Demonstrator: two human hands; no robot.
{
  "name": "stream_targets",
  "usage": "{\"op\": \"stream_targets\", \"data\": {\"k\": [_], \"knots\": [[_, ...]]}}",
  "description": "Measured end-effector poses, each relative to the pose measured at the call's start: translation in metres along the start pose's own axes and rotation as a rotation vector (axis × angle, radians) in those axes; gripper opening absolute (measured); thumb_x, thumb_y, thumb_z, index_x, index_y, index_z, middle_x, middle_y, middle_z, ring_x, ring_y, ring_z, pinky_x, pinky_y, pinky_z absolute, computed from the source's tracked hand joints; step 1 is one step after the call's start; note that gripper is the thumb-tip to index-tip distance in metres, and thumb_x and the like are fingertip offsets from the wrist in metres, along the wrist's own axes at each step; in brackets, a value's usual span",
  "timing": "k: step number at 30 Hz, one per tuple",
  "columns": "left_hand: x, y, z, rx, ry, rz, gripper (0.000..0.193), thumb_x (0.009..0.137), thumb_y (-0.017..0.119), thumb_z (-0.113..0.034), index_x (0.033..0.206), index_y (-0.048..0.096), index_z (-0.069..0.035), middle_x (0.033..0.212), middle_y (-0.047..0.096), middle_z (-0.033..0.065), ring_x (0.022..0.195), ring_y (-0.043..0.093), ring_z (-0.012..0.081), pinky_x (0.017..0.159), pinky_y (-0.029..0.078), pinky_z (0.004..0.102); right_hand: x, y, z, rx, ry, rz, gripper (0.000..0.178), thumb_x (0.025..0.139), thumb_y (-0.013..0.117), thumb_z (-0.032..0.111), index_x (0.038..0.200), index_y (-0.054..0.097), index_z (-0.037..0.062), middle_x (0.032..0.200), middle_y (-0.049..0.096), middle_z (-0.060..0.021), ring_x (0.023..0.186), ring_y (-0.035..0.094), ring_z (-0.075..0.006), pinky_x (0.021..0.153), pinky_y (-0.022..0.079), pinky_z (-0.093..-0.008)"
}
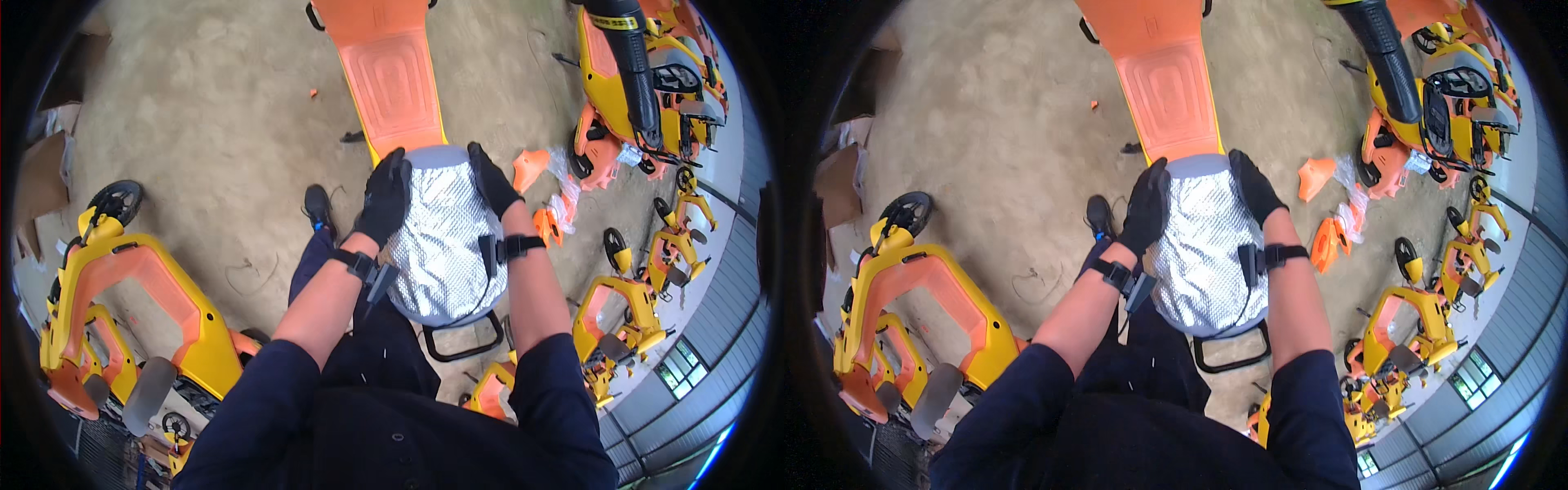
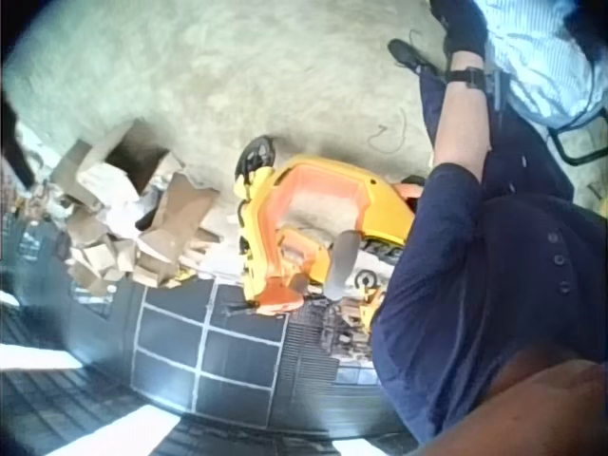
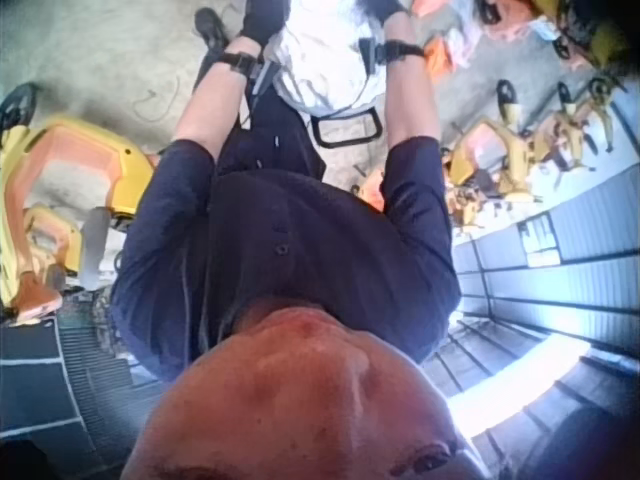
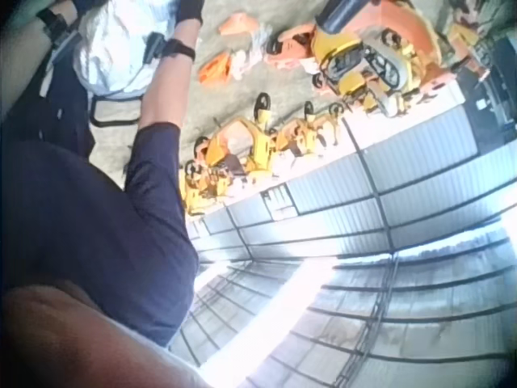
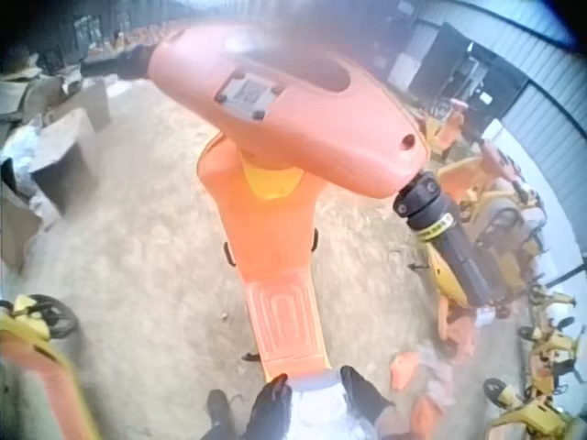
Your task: The person handles a silver cover on the seat of an orange scooter, opens the seat to look inside the compartment, and then closes it.
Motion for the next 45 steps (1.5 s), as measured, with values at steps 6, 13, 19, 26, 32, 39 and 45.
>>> {"op": "stream_targets", "data": {"k": [6,13,19,26,32,39,45], "knots": [[-0.013,0.017,0.052,-0.188,-0.34,0.189,0.049,0.09,0.025,-0.035,0.117,0.04,0.002,0.115,0.047,0.0196,0.107,0.045,0.0294,0.091,0.034,0.0322,0.011,-0.019,-0.045,-0.237,-0.247,0.057,0.051,0.09,0.031,0.035,0.126,0.028,-0.0002,0.128,0.035,-0.0202,0.121,0.031,-0.0305,0.1,0.025,-0.0327],[-0.128,0.025,0.114,-0.772,-0.652,-0.028,0.048,0.09,0.028,-0.036,0.119,0.038,0.0,0.117,0.044,0.0186,0.107,0.042,0.0277,0.091,0.033,0.0322,-0.082,-0.005,-0.001,-0.519,-0.381,-0.265,0.06,0.083,0.046,0.033,0.126,0.027,-0.0047,0.129,0.031,-0.0244,0.119,0.031,-0.0361,0.098,0.024,-0.0395],[-0.082,-0.004,0.076,-0.08,0.018,-0.071,0.041,0.09,0.035,-0.028,0.12,0.038,-0.001,0.121,0.039,0.0205,0.112,0.038,0.0313,0.093,0.03,0.0354,-0.132,0.022,0.076,-0.816,-0.806,-0.143,0.067,0.073,0.059,0.042,0.126,0.037,0.009,0.132,0.027,-0.02,0.123,0.024,-0.0364,0.099,0.013,-0.051],[-0.025,-0.001,-0.011,0.231,0.267,-0.069,0.049,0.083,0.048,-0.031,0.124,0.037,-0.006,0.126,0.035,0.0239,0.115,0.032,0.0419,0.094,0.027,0.0468,-0.151,0.074,0.06,-0.881,-0.723,0.041,0.062,0.072,0.053,0.038,0.124,0.037,0.0074,0.13,0.03,-0.0171,0.123,0.021,-0.0375,0.098,0.009,-0.056],[-0.023,0.002,-0.011,0.242,0.152,-0.039,0.054,0.084,0.045,-0.035,0.126,0.032,-0.004,0.129,0.031,0.0224,0.12,0.028,0.0364,0.098,0.025,0.0417,-0.187,0.078,0.039,-0.897,-0.674,0.15,0.066,0.069,0.057,0.039,0.123,0.036,0.0089,0.131,0.027,-0.0162,0.123,0.019,-0.0378,0.097,0.009,-0.0577],[-0.147,0.019,0.029,0.244,-0.01,-0.058,0.062,0.085,0.043,-0.036,0.128,0.023,0.005,0.131,0.025,0.0253,0.123,0.023,0.0366,0.1,0.019,0.0437,-0.214,0.071,0.016,-0.819,-0.725,0.251,0.072,0.068,0.058,0.044,0.126,0.034,0.0078,0.131,0.026,-0.0185,0.124,0.018,-0.0375,0.098,0.009,-0.0554],[-0.173,0.017,0.018,0.153,-0.224,-0.14,0.053,0.09,0.034,-0.031,0.13,0.02,0.002,0.133,0.022,0.0227,0.124,0.023,0.0303,0.101,0.02,0.0345,-0.14,-0.034,-0.061,-0.279,-0.414,-0.245,0.058,0.086,0.044,0.031,0.128,0.025,-0.0043,0.132,0.026,-0.0227,0.124,0.024,-0.0312,0.102,0.018,-0.0347]]}}
Point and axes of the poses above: each hand's wrist, its own x-axis towards the middle knuckle, its own y-axis out of the palm, z = x × y, the point moved 6 cm from there along x, towards the middle knuckle
